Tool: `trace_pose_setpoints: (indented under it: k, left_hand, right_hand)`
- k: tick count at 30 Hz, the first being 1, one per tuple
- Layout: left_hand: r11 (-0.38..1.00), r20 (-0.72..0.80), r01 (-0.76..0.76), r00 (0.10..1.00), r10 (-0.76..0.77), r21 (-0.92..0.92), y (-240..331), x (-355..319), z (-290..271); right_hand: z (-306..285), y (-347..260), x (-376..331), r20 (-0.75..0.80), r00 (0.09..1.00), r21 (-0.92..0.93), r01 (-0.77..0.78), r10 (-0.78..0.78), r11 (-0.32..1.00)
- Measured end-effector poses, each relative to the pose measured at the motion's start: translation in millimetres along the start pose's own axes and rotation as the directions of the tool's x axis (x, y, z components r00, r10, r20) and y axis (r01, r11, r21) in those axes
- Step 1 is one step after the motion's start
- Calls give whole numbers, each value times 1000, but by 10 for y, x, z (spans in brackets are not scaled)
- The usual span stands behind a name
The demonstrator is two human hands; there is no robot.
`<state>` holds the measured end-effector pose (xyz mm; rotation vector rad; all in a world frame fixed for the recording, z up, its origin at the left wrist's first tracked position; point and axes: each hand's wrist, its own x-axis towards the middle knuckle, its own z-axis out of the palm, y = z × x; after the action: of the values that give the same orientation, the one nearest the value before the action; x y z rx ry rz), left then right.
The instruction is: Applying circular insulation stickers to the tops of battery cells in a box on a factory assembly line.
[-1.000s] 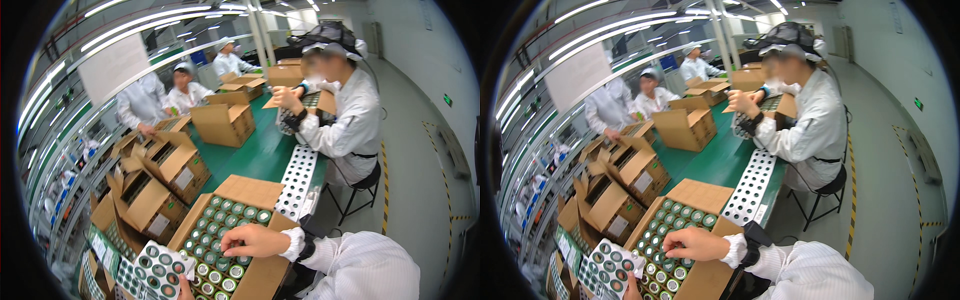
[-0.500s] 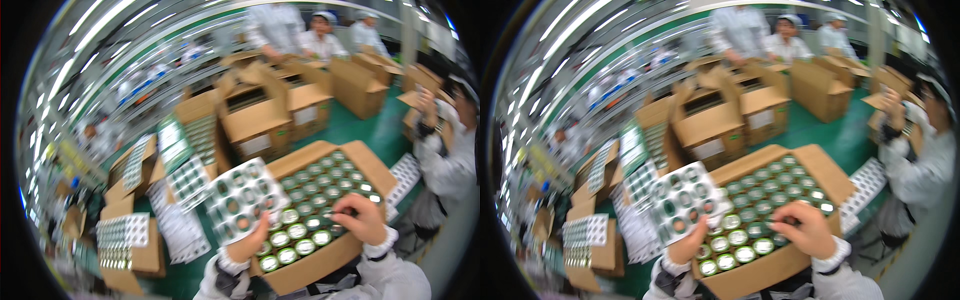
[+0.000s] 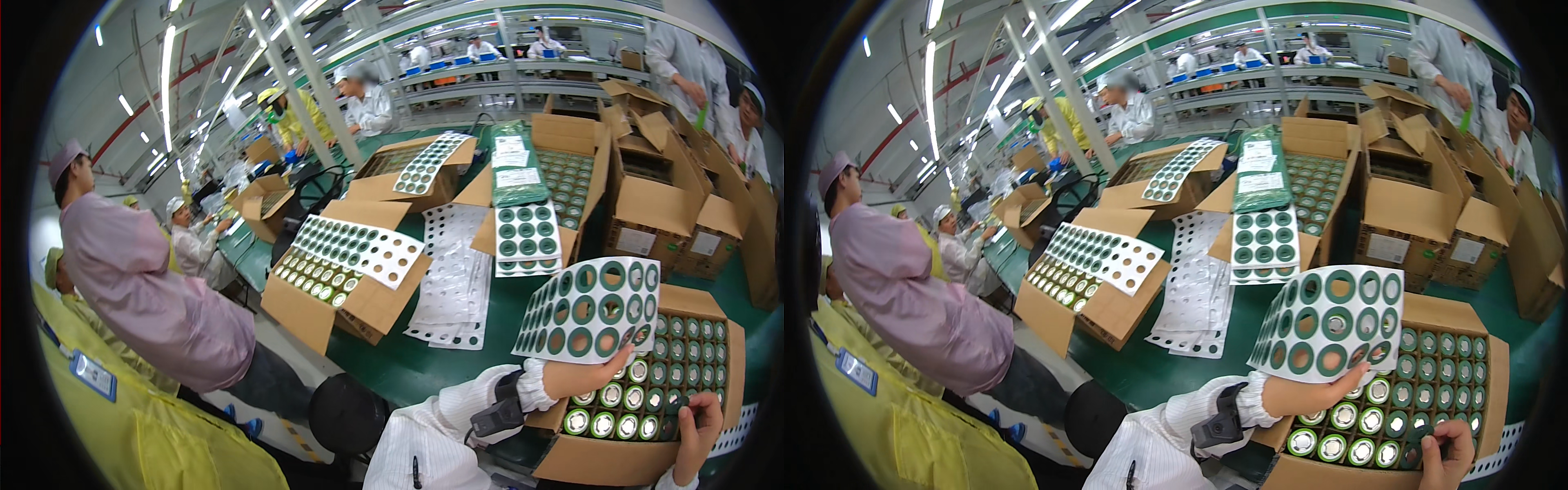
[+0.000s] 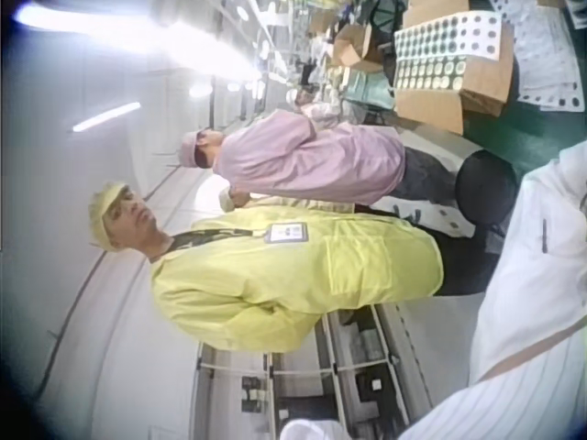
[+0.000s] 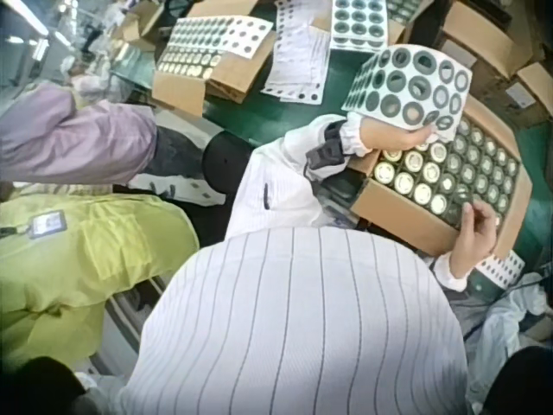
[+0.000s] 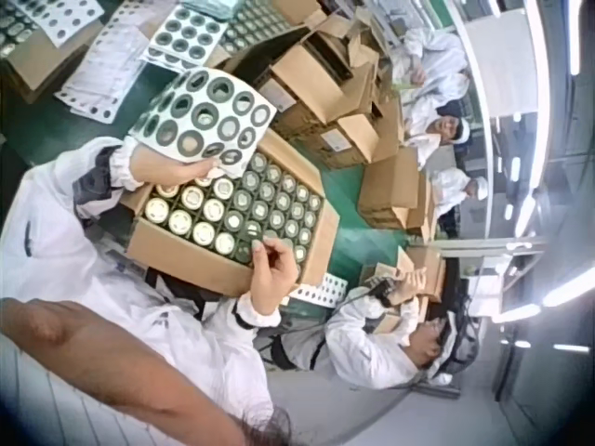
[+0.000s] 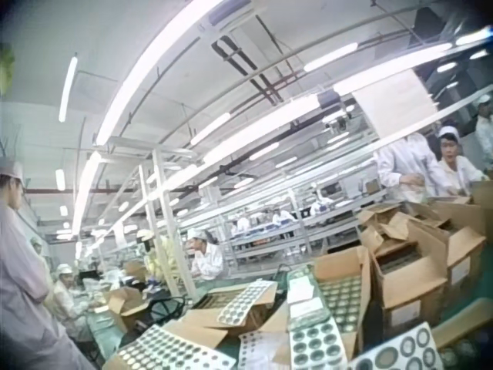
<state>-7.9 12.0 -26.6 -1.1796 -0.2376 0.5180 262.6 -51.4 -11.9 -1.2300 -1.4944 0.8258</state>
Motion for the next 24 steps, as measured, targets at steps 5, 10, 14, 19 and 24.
trace_pose_setpoints:
  k: [5, 10, 14, 19, 24]
  left_hand:
    - [971, 33, 165, 986, -162, -174, 14, 19, -32]
    - [973, 36, 128, 992, -123, -192, 206, 81, -85]
    - [915, 215, 315, 940, -264, -252, 421, 161, -136]
    - [986, 178, 118, 974, -138, 121, 401, 164, -97]
    - [606, 398, 463, 883, -250, -647, 235, 30, -146]
  right_hand:
    - [-32, -91, -45, -4, 1000, 68, -9, 10, 998]
    - [24, -121, -30, -17, 1000, 82, 18, -17, 996]
    - [-9, 12, 0, 3, 1000, 60, -30, 29, 998]
    - [-3, 24, 4, -39, 999, 84, -4, 8, 996]
    - [96, 231, 89, -22, 997, 26, 72, -72, 997]
